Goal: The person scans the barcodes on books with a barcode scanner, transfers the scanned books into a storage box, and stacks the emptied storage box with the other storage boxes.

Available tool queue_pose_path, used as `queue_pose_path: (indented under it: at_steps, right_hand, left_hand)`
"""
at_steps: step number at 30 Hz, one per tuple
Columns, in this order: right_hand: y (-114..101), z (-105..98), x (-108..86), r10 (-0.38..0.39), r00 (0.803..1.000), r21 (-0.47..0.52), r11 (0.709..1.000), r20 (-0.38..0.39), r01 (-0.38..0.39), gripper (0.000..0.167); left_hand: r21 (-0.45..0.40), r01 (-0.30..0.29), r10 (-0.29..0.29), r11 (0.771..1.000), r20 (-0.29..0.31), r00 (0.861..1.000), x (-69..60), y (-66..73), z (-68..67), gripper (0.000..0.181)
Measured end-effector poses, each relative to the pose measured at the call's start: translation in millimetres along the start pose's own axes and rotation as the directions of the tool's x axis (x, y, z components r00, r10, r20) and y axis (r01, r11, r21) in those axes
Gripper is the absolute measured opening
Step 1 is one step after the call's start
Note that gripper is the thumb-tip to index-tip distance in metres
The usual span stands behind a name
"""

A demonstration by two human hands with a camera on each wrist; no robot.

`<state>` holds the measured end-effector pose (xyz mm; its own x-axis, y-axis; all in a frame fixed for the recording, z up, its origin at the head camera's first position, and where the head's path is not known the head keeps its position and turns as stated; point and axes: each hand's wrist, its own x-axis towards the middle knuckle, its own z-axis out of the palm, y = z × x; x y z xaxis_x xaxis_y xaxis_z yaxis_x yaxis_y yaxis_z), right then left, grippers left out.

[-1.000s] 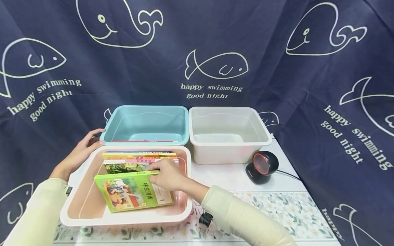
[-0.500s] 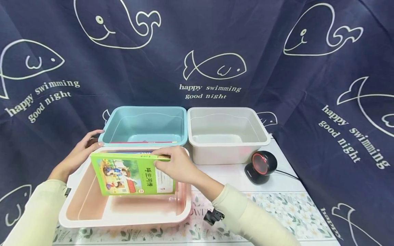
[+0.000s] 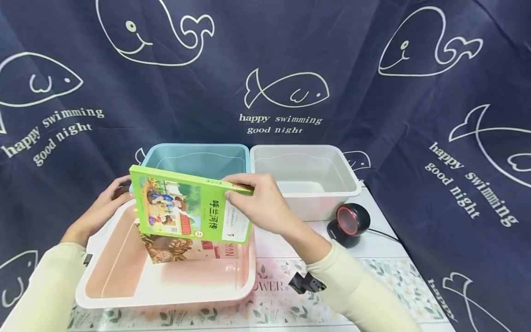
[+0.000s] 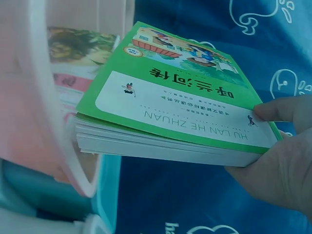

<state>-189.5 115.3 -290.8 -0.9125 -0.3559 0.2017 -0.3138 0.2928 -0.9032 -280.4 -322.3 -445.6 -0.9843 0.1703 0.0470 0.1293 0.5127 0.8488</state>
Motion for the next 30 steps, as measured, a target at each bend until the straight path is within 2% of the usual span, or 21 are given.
queue_pose_path:
  at_steps: [5, 12, 20, 27, 30]
  right_hand:
    - [-10.6, -16.7, -7.8, -0.009, 0.998, -0.050, 0.999, -0.062, 0.006, 0.027]
    - [-11.6, -46.2, -31.1, 0.039, 0.982, -0.121, 0.991, -0.185, -0.062, 0.028]
    - [8.0, -73.1, -63.0, 0.048, 0.945, -0.206, 0.971, -0.324, -0.120, 0.026]
    - [22.6, -93.6, -89.8, 0.135, 0.906, -0.178, 0.959, -0.401, -0.222, 0.032]
    - [28.1, -99.5, -99.7, 0.139, 0.884, -0.197, 0.948, -0.446, -0.249, 0.033]
  left_hand:
    - [-0.015, -0.026, 0.025, 1.000, -0.014, 1.000, -0.7, -4.8, -1.1, 0.061]
    - [-0.040, -0.029, 0.030, 0.999, 0.003, 1.000, 1.5, -6.5, 0.1, 0.061]
    - [-0.059, -0.036, 0.036, 0.998, 0.000, 0.999, 2.4, -4.0, -1.0, 0.059]
    - [-0.058, -0.028, 0.028, 0.998, -0.001, 1.000, 3.0, -4.3, -0.3, 0.058]
    - [-0.061, -0.031, 0.032, 0.998, 0.004, 0.999, 1.7, -5.1, -0.3, 0.058]
